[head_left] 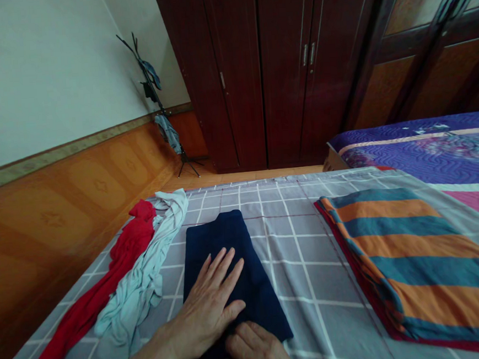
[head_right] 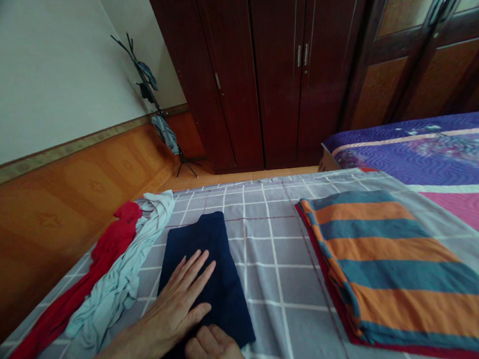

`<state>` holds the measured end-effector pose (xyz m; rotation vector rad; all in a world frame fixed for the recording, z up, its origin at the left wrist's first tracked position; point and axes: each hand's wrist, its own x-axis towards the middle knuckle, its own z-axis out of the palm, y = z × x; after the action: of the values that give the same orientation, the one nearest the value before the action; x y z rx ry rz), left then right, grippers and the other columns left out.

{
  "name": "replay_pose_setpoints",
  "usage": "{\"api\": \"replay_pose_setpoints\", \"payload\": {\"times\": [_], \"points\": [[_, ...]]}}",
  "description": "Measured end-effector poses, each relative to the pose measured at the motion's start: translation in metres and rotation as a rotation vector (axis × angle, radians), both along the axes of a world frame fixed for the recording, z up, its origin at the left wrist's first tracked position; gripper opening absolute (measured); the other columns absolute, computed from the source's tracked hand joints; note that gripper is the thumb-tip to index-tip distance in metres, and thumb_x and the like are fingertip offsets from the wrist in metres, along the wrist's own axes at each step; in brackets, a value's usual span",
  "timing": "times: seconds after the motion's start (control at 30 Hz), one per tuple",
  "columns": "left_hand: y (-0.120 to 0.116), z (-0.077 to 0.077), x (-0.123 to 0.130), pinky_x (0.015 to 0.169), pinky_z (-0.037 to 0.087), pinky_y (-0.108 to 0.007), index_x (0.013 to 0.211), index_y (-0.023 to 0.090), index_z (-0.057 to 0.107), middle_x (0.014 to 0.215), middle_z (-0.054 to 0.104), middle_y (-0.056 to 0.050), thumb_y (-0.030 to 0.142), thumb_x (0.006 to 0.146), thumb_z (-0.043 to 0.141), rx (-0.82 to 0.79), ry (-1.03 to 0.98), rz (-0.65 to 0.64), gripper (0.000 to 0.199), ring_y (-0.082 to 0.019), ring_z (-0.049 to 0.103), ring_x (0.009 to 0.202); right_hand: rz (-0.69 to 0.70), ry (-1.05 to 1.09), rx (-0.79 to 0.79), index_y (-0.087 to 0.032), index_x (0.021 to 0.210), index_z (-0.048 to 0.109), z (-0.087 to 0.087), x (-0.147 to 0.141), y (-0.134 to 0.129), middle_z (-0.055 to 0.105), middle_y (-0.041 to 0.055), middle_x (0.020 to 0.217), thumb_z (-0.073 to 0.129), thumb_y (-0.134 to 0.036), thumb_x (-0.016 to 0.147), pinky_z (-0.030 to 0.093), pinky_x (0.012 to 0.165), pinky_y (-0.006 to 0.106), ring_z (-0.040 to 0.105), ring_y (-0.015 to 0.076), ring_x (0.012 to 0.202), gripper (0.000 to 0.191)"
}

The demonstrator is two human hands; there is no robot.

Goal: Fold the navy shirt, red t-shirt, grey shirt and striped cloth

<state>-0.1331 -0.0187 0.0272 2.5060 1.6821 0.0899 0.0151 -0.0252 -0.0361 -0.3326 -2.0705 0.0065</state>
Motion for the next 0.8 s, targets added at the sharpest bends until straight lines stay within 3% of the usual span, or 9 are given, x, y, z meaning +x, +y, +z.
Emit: {"api": "replay_pose_setpoints", "payload": {"times": [0.2, 0.37, 0.67, 0.8], "points": [[-0.039, -0.02, -0.009, 0.108, 0.033, -0.054, 0.149, 0.031, -0.001, 0.155, 0.016, -0.006, 0.032, 0.094, 0.044, 0.089, 0.003, 0.006, 0.071, -0.03, 0.022, 0.14, 0.018, 0.001, -0.012, -0.019, 0.057, 0.046, -0.005, -0.001, -0.004, 0.046, -0.0037, 0.053, 0.043, -0.015, 0.089, 0.03, 0.045, 0.024, 0.043, 0.0093, 0.049, 0.033], [-0.047, -0.04, -0.009, 0.107, 0.034, -0.053, 0.15, 0.029, 0.002, 0.155, 0.017, -0.006, 0.029, 0.093, 0.044, 0.132, 0.016, 0.047, 0.071, -0.03, 0.022, 0.14, 0.04, -0.015, 0.006, -0.019, 0.056, 0.046, -0.002, 0.0, -0.002, 0.045, -0.0034, 0.051, 0.041, -0.013, 0.089, 0.027, 0.043, 0.025, 0.041, 0.01, 0.048, 0.034], [-0.05, -0.044, -0.007, 0.111, 0.029, -0.055, 0.15, 0.029, 0.012, 0.156, 0.016, -0.005, 0.02, 0.091, 0.042, 0.135, -0.042, 0.086, 0.066, -0.028, 0.018, 0.142, 0.097, -0.053, -0.069, -0.019, 0.061, 0.052, 0.017, 0.009, -0.002, 0.051, -0.0018, 0.054, 0.038, -0.014, 0.09, 0.029, 0.045, 0.027, 0.045, 0.0113, 0.049, 0.032], [-0.054, -0.044, -0.009, 0.112, 0.028, -0.051, 0.148, 0.03, 0.019, 0.155, 0.02, -0.006, 0.033, 0.094, 0.045, 0.16, -0.183, 0.172, 0.06, -0.027, 0.021, 0.141, 0.137, -0.055, -0.283, -0.018, 0.077, 0.06, 0.038, 0.024, 0.006, 0.06, 0.0023, 0.066, 0.042, -0.014, 0.086, 0.041, 0.053, 0.026, 0.054, 0.0141, 0.06, 0.02]]}}
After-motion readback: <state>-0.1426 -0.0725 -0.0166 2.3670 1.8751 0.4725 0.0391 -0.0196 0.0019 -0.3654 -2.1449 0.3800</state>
